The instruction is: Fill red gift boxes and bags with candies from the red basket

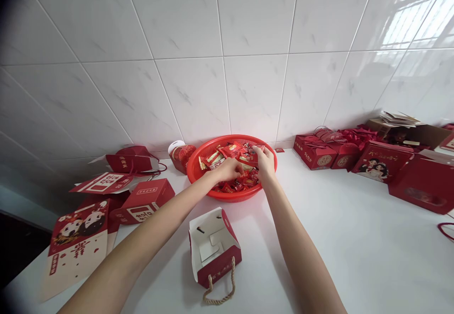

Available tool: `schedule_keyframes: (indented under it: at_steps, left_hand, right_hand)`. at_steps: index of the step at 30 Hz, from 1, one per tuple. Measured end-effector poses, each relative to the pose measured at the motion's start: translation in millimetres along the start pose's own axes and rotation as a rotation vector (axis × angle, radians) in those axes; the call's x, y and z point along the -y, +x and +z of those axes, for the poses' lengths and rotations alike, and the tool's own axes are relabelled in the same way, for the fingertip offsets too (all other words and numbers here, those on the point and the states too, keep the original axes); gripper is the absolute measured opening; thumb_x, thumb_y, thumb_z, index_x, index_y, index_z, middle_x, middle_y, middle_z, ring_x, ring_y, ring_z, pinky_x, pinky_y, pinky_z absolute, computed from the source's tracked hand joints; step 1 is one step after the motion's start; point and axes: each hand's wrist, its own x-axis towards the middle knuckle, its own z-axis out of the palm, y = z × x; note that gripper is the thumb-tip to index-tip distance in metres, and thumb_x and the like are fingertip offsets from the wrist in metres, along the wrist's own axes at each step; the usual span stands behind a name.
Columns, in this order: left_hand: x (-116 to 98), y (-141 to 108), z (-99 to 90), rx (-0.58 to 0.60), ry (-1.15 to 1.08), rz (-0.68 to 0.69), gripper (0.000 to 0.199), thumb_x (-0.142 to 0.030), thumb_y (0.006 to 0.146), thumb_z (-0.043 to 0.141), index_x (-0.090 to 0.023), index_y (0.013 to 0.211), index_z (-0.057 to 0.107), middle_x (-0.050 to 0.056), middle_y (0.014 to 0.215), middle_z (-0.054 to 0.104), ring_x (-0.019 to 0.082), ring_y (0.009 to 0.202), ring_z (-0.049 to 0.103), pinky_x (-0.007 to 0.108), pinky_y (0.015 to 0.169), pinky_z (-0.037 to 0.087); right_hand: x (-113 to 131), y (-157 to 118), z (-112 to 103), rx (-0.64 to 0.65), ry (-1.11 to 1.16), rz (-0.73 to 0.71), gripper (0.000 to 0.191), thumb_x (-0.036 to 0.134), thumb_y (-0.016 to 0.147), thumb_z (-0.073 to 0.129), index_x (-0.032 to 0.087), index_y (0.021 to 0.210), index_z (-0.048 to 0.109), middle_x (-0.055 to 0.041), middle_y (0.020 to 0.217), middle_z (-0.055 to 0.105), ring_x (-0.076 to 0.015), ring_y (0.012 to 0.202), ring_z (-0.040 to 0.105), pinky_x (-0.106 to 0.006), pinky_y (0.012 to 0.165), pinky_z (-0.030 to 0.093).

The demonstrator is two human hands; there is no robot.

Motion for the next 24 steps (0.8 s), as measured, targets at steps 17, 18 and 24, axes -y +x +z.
schedule_keyframes:
  at_steps: [17,18,24]
  left_hand:
    - [9,-1,-7.8,-0.398,-0.088,-0.011,0.021,-0.008,0.081,0.057,-0.016,0.092,0.073,0.006,0.099,0.074,0.021,0.093,0.068,0.030,0.089,0.052]
    - [8,-2,-6.1,-0.343,-0.062,0.011,0.020,-0.009,0.080,0.058,-0.016,0.090,0.074,0.006,0.098,0.074,0.021,0.092,0.068,0.030,0.088,0.052]
    - [-1,-1,11.3,0.206,0.004,0.308,0.021,-0.027,0.082,0.065,-0.023,0.101,0.074,0.003,0.105,0.073,0.021,0.092,0.067,0.026,0.080,0.049]
  right_hand:
    - [3,-2,2,-0.032,0.001,-0.021,0.020,0.037,0.058,0.073,0.022,0.063,0.061,0.0000,0.067,0.068,-0.0177,0.063,0.059,-0.027,0.052,0.046]
    - [3,-3,2,-0.039,0.011,-0.029,0.020,0.037,0.059,0.073,0.022,0.063,0.061,0.0003,0.066,0.067,-0.0175,0.063,0.058,-0.028,0.053,0.047]
    - [3,-3,1,-0.073,0.019,-0.050,0.022,0.037,0.059,0.073,0.023,0.062,0.056,0.0024,0.064,0.064,-0.0161,0.061,0.056,-0.027,0.055,0.047]
